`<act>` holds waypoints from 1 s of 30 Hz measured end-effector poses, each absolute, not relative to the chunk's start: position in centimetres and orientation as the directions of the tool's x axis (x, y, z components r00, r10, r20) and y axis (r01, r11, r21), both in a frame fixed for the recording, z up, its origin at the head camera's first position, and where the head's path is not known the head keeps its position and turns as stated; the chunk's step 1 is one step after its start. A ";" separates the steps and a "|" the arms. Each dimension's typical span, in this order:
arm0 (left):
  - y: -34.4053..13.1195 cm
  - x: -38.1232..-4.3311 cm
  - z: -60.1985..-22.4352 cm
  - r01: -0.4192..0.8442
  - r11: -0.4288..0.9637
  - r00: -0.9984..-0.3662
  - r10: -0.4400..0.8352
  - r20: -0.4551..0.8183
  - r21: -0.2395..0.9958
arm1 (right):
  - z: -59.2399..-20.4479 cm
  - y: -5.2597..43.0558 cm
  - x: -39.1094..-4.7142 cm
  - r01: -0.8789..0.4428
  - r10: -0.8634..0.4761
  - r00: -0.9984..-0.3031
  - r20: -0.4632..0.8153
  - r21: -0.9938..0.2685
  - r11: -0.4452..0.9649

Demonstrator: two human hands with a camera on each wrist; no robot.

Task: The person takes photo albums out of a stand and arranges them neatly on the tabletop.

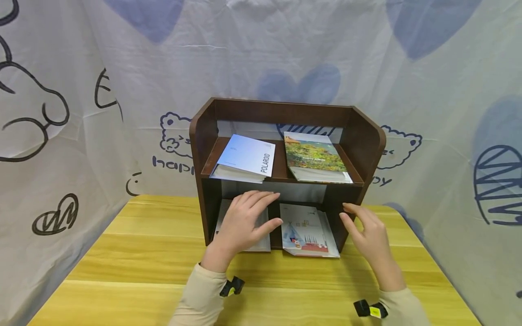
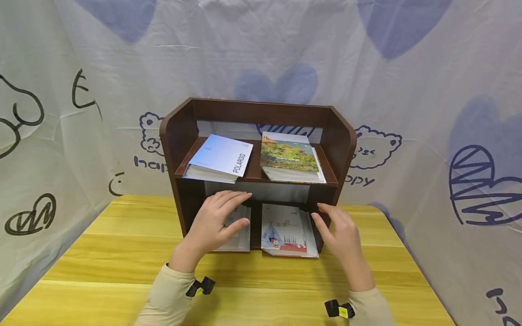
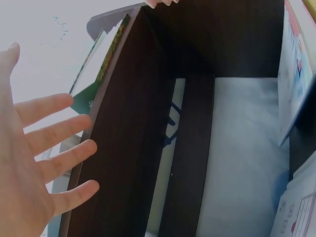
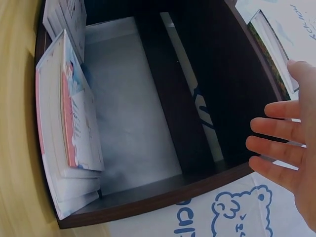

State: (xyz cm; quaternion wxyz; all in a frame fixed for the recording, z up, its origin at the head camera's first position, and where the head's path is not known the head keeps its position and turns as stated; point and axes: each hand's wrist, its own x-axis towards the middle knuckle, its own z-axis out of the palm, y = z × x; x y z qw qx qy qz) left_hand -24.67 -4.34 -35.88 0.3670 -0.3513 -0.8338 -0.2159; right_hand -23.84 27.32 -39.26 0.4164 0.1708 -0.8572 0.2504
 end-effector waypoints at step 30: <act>-0.7 -25.8 -36.3 0.841 0.514 -0.365 0.309 0.878 0.169 | -37.9 25.5 -25.4 -0.657 0.041 -0.411 0.911 -0.328 0.679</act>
